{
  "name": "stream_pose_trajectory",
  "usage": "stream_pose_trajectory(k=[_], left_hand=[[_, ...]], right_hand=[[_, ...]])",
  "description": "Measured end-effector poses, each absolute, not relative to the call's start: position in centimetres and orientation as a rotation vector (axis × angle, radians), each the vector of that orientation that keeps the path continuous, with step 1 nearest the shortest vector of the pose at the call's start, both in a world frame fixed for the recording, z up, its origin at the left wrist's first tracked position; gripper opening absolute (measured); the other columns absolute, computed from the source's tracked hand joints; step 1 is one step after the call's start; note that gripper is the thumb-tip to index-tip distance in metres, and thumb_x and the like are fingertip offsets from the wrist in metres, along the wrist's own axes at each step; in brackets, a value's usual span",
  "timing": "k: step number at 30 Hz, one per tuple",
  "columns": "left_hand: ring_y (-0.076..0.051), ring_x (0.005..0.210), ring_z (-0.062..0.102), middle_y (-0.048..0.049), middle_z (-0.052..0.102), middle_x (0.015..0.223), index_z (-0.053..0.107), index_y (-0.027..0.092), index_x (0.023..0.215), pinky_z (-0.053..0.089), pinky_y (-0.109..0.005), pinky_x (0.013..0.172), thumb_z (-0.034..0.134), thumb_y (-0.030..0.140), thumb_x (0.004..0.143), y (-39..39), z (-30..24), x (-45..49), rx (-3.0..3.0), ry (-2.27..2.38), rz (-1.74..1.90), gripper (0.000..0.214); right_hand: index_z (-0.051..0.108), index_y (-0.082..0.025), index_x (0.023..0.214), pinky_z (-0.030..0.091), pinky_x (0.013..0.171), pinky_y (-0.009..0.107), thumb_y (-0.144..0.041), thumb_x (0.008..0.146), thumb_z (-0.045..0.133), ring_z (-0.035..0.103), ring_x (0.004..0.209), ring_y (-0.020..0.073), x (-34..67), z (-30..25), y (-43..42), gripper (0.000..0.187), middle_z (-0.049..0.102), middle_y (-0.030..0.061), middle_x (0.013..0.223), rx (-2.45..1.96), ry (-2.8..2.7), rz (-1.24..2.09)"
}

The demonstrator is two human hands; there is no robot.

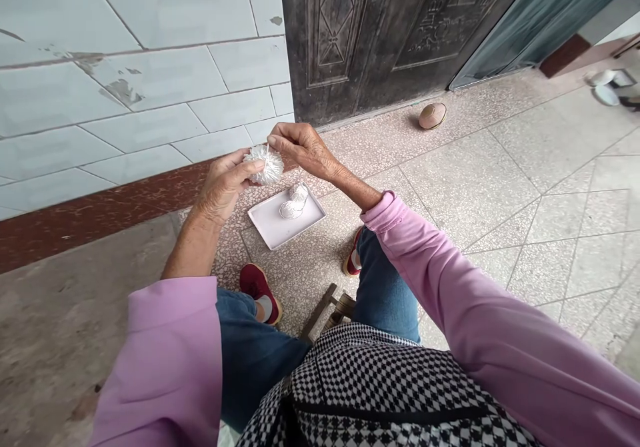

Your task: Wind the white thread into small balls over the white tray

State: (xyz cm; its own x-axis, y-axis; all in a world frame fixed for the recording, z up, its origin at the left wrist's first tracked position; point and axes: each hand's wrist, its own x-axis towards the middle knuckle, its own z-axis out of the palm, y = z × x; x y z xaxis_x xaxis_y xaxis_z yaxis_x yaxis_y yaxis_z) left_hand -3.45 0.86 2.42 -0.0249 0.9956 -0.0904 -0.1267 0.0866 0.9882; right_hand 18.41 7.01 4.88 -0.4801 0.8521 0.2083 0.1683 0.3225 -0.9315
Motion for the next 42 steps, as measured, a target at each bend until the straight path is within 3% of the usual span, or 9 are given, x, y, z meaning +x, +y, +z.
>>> stream_pose_trajectory(k=[6,15,23,26,29,32,35,42], left_hand=[[-0.030,0.094,0.083,-0.0112,0.086,0.103,0.092,0.026,0.104,0.069,-0.035,0.072,0.115,0.058,0.068,0.4,2.6,-3.2,1.119,1.083,1.127,0.053],[-0.031,0.107,0.080,-0.0105,0.083,0.116,0.084,0.027,0.115,0.073,-0.041,0.083,0.107,0.036,0.060,0.4,3.8,-2.7,0.931,0.987,1.320,0.061],[-0.033,0.120,0.076,-0.0103,0.084,0.122,0.079,0.029,0.111,0.071,-0.042,0.090,0.109,0.044,0.063,0.9,3.4,-2.4,0.886,1.005,1.454,0.059],[-0.038,0.129,0.082,-0.0113,0.086,0.129,0.076,0.032,0.113,0.072,-0.044,0.089,0.112,0.053,0.068,1.1,2.9,-2.9,0.932,1.034,1.452,0.061],[-0.041,0.135,0.085,-0.0111,0.087,0.131,0.075,0.032,0.117,0.073,-0.045,0.090,0.115,0.055,0.072,1.1,2.7,-3.3,1.022,1.072,1.429,0.064],[-0.042,0.136,0.086,-0.0108,0.088,0.131,0.076,0.031,0.119,0.074,-0.045,0.091,0.116,0.052,0.073,1.0,2.9,-3.6,1.042,1.076,1.444,0.065],[-0.039,0.130,0.088,-0.0110,0.088,0.126,0.079,0.029,0.115,0.077,-0.041,0.091,0.119,0.053,0.073,1.3,2.8,-4.0,1.027,1.026,1.469,0.062],[-0.032,0.108,0.089,-0.0112,0.090,0.112,0.086,0.024,0.107,0.077,-0.037,0.087,0.125,0.066,0.072,2.2,0.9,-4.4,1.112,0.981,1.521,0.068]], right_hand=[[0.060,-0.025,0.096,0.054,0.085,0.033,-0.061,0.131,0.068,0.058,0.096,0.0221,18.5,3.5,7.7,0.051,0.060,0.0019,0.091,-0.844,-1.853,1.200],[0.060,-0.025,0.093,0.043,0.074,0.029,-0.063,0.129,0.078,0.050,0.084,0.0187,16.8,1.9,8.3,0.055,0.054,-0.0026,0.085,-0.890,-1.729,1.329],[0.065,-0.022,0.096,0.041,0.079,0.030,-0.023,0.127,0.070,0.049,0.084,0.0167,16.7,1.8,7.3,0.032,0.055,-0.0049,0.083,-0.925,-1.801,1.323],[0.068,-0.021,0.102,0.044,0.079,0.030,-0.032,0.122,0.083,0.051,0.081,0.0165,16.8,1.3,7.4,0.026,0.053,-0.0070,0.080,-0.859,-1.808,1.408],[0.074,-0.020,0.113,0.047,0.079,0.029,-0.059,0.112,0.099,0.058,0.084,0.0168,16.8,0.8,7.6,0.046,0.061,-0.0063,0.083,-0.757,-1.757,1.511],[0.078,-0.018,0.119,0.054,0.084,0.030,-0.073,0.106,0.103,0.067,0.092,0.0188,16.7,0.5,7.5,0.062,0.076,-0.0001,0.096,-0.713,-1.690,1.523],[0.082,-0.017,0.123,0.057,0.086,0.032,-0.074,0.107,0.103,0.068,0.095,0.0193,16.6,0.6,7.4,0.063,0.079,0.0024,0.104,-0.700,-1.712,1.459],[0.082,-0.017,0.119,0.059,0.088,0.034,-0.072,0.117,0.095,0.068,0.097,0.0210,16.6,0.6,7.2,0.057,0.077,0.0016,0.099,-0.703,-1.826,1.329]])
